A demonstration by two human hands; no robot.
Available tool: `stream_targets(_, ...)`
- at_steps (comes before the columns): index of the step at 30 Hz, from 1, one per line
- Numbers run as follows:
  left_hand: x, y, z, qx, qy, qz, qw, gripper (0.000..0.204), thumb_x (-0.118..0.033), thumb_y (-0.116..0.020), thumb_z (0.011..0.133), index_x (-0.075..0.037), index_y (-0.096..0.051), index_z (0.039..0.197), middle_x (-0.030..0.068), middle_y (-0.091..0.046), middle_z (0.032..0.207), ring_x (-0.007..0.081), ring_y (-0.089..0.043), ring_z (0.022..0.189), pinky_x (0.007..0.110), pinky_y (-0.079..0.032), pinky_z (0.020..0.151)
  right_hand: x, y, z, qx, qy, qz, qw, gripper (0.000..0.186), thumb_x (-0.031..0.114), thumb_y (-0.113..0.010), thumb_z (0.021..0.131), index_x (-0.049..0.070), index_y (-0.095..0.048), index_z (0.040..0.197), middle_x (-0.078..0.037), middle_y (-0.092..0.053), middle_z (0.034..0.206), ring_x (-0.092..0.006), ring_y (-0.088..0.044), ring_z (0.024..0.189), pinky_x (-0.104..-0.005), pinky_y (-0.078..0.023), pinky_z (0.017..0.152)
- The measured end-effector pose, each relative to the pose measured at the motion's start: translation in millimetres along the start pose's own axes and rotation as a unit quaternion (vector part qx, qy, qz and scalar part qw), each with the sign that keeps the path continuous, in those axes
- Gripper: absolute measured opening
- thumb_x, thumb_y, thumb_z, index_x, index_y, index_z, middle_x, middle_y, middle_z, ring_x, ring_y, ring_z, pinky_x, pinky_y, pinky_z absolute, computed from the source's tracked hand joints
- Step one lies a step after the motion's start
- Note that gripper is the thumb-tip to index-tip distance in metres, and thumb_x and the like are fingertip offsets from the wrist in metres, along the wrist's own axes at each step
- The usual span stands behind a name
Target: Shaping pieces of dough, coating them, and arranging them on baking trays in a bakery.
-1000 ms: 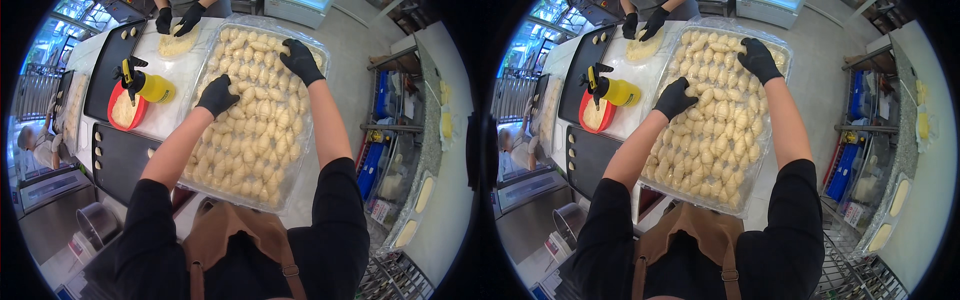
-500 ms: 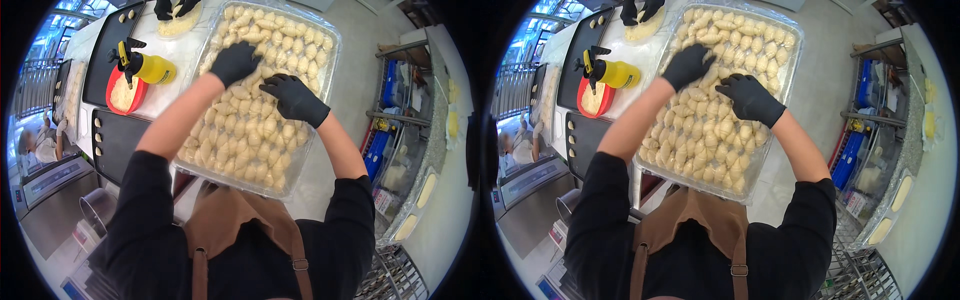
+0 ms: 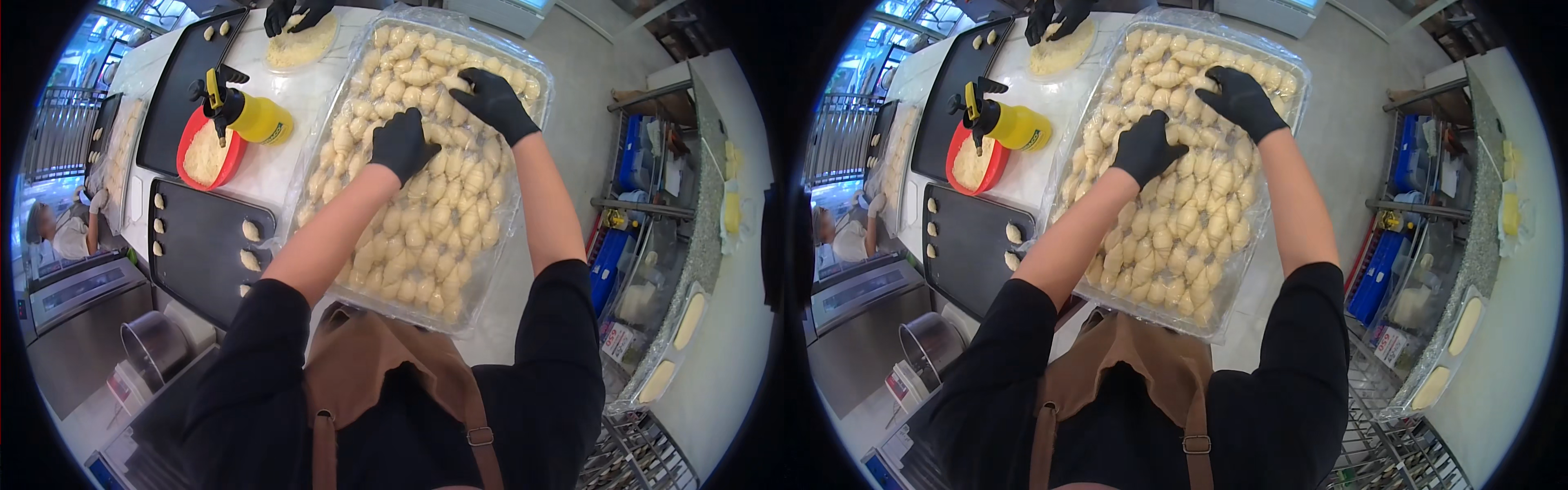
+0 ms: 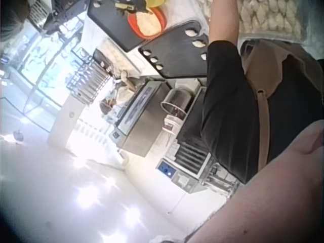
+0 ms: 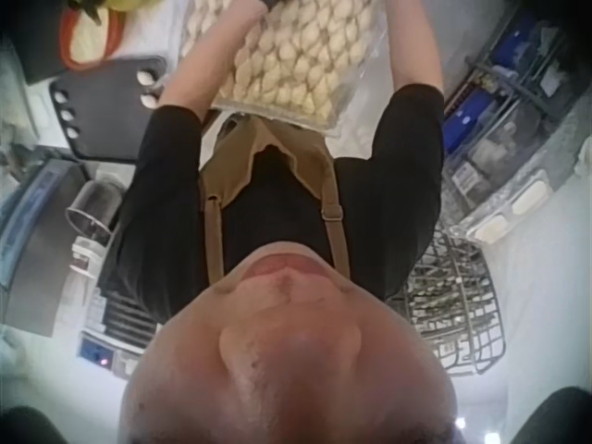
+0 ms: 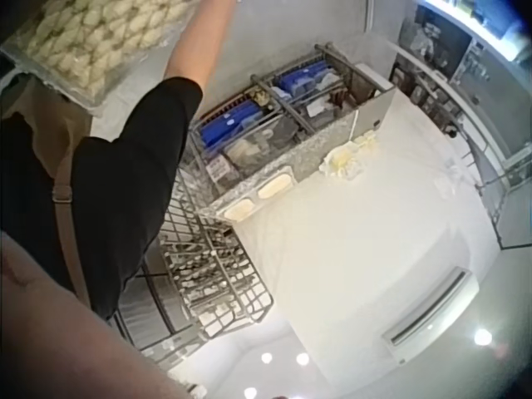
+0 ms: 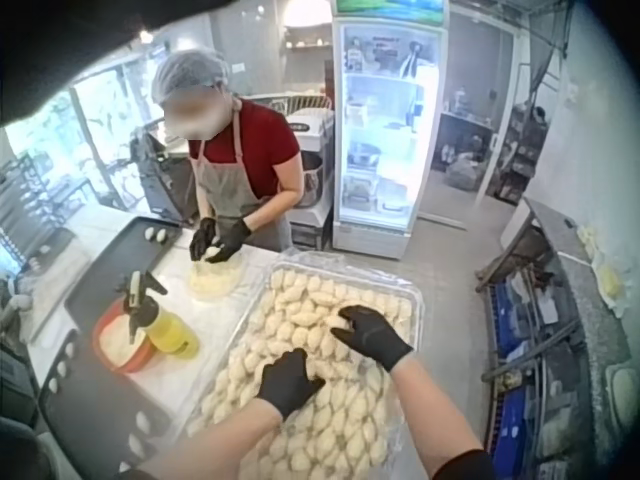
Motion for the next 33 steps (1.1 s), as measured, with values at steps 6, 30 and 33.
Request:
stream_targets(6,8,-8,-9,-0.018,-0.077,-0.12,0.99,0.035,-0.019,-0.076,0.078,-0.005,-0.063,0.107,0.0161,-0.066,0.1,0.0345,-0.064,0.089,0.041,-0.053,0.081,49,13,-45,-0.062,0.125,0.1,0.985,0.045,0.021,-0.073,0.087,0.005,-0.063,0.127,-0.013,-0.067,0.113,-0.0264,-0.064,0.095,-0.0351,-0.051,0.085)
stream_targets(30,112,46,-69,-0.065,-0.077,0.082,0.991,0.048,-0.035,-0.065,0.089,0.001,-0.059,0.122,0.0229,-0.062,0.122,0.0395,-0.063,0.102,0.045,-0.053,0.086,-19,27,-48,-0.038,-0.048,-0.059,0.996,0.042,0.028,-0.072,0.088,0.004,-0.066,0.121,-0.015,-0.07,0.098,-0.0322,-0.066,0.084,-0.0391,-0.054,0.076)
stream_targets(33,114,55,-74,-0.038,-0.016,0.084,0.996,0.048,-0.036,-0.066,0.089,0.002,-0.06,0.118,0.0244,-0.063,0.121,0.0402,-0.063,0.102,0.045,-0.054,0.085,35,26,-49,-0.192,0.06,-0.159,0.966,0.045,0.035,-0.068,0.09,0.004,-0.064,0.122,-0.015,-0.069,0.105,-0.0349,-0.066,0.092,-0.0407,-0.054,0.079)
Point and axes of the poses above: each hand's wrist, its own z-axis towards the middle knuckle, its own y-axis out of the back of the hand, x = y × z, the point moved 5 cm from there along z, towards the middle knuckle
